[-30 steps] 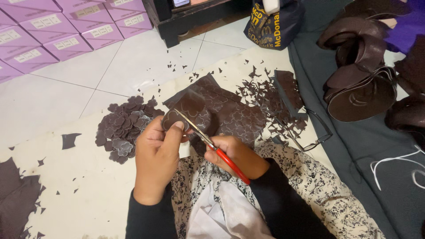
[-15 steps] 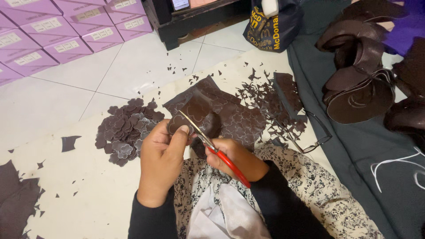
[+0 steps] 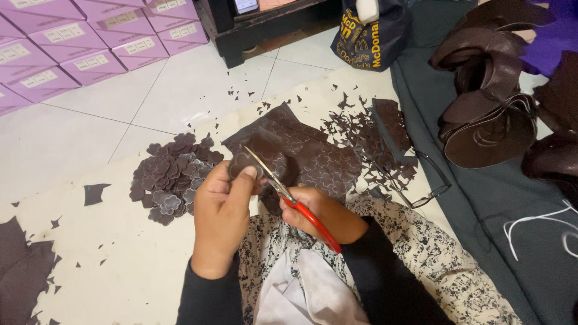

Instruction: The person uses red-handled scissors to cut flower-shaped pieces from a sheet of brown patterned leather. The cut shapes are placed in a growing pile on the floor to the left, while the remaining leather sheet is held in the left hand.

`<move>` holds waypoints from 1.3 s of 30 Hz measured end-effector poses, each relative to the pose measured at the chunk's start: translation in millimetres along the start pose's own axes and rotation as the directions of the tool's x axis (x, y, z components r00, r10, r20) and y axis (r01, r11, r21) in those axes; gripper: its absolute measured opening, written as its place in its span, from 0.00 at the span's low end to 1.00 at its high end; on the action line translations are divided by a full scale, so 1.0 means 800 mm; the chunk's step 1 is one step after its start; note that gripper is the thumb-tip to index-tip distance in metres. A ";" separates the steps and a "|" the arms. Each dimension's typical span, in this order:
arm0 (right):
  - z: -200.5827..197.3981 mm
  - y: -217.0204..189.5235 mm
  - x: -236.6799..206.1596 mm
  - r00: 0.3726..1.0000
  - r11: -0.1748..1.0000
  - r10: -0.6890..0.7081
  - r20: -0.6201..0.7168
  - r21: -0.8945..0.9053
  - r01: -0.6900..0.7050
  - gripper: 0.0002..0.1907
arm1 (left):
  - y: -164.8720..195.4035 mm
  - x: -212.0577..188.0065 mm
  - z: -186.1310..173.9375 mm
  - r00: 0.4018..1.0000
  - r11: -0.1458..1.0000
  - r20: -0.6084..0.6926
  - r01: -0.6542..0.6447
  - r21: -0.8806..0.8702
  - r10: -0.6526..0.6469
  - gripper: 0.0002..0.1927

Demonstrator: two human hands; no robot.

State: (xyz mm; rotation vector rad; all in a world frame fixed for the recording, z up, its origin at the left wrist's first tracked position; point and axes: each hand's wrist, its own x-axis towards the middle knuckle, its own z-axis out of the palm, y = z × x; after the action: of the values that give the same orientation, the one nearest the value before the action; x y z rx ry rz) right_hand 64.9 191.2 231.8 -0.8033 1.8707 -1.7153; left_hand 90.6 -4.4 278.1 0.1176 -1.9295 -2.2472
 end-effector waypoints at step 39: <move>-0.001 -0.012 -0.001 0.981 0.978 0.125 0.151 0.150 -0.148 0.21 | -0.022 0.011 -0.018 0.963 0.957 0.144 0.250 -0.146 -0.230 0.06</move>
State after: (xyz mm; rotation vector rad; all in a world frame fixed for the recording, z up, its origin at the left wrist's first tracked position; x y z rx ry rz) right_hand 66.3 191.9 241.4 -0.6959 1.6316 -1.6544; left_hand 82.7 -17.2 258.6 0.2036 -1.8700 -2.6200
